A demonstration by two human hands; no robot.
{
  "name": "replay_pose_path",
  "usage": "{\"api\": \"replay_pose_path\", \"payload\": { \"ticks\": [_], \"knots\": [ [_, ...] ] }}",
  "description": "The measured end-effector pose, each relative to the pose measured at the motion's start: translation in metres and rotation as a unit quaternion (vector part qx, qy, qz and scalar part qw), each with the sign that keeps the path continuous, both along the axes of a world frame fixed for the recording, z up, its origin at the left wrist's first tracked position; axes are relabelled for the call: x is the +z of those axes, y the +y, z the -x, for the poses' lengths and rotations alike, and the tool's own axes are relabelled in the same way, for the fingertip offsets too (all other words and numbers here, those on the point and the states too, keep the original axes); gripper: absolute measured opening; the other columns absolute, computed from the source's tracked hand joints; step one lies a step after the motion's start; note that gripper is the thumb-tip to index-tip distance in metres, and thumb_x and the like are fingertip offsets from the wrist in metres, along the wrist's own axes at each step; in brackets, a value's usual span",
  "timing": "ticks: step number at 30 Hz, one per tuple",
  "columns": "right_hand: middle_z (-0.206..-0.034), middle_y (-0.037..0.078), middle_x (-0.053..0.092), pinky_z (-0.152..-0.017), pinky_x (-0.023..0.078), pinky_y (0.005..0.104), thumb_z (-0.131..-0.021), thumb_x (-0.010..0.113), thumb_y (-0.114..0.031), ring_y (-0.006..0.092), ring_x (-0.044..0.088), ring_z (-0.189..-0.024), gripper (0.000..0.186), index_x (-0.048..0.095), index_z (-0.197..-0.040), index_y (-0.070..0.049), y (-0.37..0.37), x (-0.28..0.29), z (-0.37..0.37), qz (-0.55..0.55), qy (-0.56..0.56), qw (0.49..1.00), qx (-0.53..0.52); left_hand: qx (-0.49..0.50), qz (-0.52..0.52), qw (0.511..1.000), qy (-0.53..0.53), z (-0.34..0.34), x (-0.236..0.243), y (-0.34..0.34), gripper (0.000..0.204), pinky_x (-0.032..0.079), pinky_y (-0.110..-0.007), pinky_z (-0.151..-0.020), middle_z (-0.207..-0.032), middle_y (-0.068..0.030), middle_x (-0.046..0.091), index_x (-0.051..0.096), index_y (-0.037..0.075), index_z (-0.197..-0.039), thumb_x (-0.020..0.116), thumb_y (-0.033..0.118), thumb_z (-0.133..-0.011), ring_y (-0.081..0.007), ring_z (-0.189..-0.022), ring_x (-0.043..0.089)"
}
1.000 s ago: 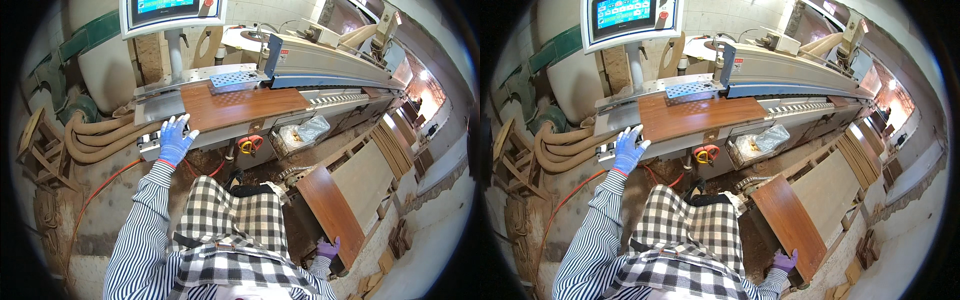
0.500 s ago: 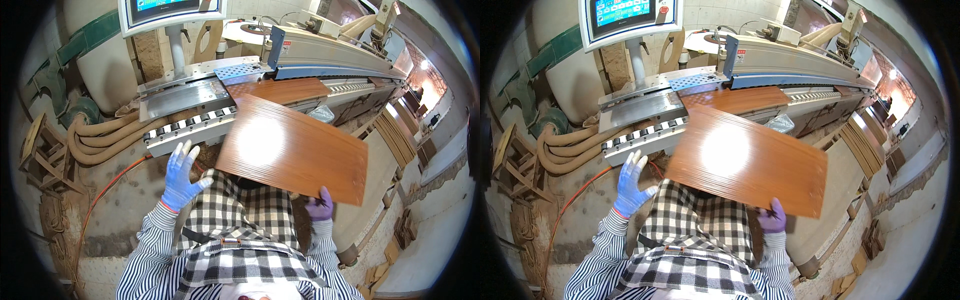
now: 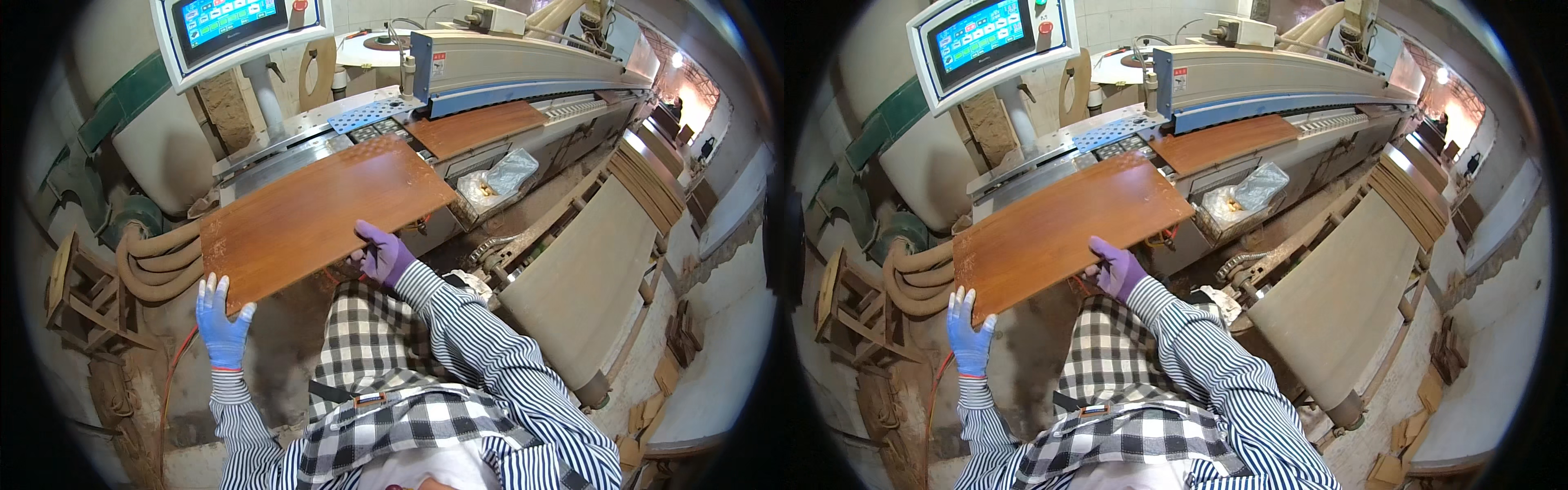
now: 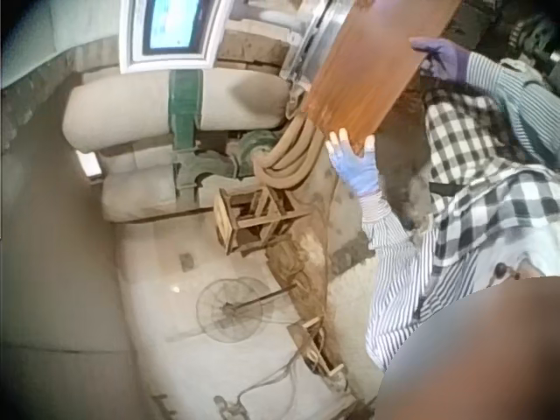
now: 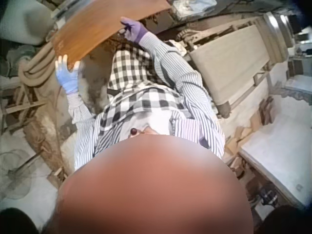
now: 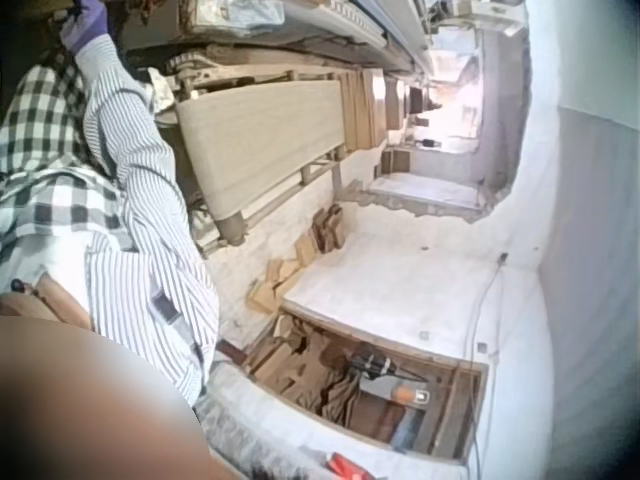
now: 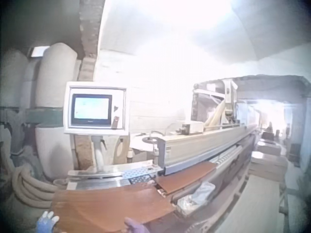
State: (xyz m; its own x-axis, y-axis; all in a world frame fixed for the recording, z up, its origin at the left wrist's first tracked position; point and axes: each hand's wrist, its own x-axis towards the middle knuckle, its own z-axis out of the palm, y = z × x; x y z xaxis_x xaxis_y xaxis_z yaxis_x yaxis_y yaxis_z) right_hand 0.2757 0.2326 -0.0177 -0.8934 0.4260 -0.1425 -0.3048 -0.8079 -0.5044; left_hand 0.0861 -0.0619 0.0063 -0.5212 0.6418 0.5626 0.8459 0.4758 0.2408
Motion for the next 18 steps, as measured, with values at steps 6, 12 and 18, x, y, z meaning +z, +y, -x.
{"api": "replay_pose_path", "payload": {
  "ticks": [6, 12, 18],
  "knots": [
    [-0.110, 0.014, 0.063, -0.079, 0.056, 0.0331, -0.096, 0.058, -0.025, 0.0259, 0.066, -0.096, 0.034, 0.054, -0.121, -0.003, 0.022, -0.001, -0.015, 0.021, 0.076, 0.997, 0.000, 0.025, -0.015, 0.999, -0.022, 0.041, -0.005, 0.033, 0.064, 0.032, -0.046, -0.109, -0.143, -0.0159, 0.047, 0.055, 0.008, -0.131, 0.077, 0.036, -0.077, -0.0356, -0.133, 0.040],
    [-0.101, 0.011, 0.062, -0.059, 0.044, 0.0222, -0.099, 0.051, -0.016, 0.0124, 0.053, -0.072, 0.028, 0.052, -0.124, -0.003, 0.036, -0.037, -0.169, -0.063, -0.054, 0.978, -0.191, 0.086, 0.022, 0.995, -0.034, 0.061, -0.004, 0.079, 0.063, 0.027, -0.045, -0.112, -0.144, -0.0158, 0.045, 0.054, 0.007, -0.132, 0.072, 0.042, -0.082, -0.0342, -0.135, 0.038],
    [-0.070, -0.001, 0.052, -0.048, 0.036, 0.0224, -0.095, 0.053, -0.017, 0.0097, 0.047, -0.056, 0.011, 0.053, -0.086, -0.011, 0.016, -0.164, -0.307, 0.042, -0.371, 0.880, -0.292, 0.074, 0.022, 0.997, -0.019, 0.071, -0.006, 0.079, 0.056, 0.027, -0.044, -0.113, -0.146, -0.0187, 0.042, 0.053, 0.009, -0.134, 0.067, 0.037, -0.088, -0.0344, -0.137, 0.036]
  ]
}}
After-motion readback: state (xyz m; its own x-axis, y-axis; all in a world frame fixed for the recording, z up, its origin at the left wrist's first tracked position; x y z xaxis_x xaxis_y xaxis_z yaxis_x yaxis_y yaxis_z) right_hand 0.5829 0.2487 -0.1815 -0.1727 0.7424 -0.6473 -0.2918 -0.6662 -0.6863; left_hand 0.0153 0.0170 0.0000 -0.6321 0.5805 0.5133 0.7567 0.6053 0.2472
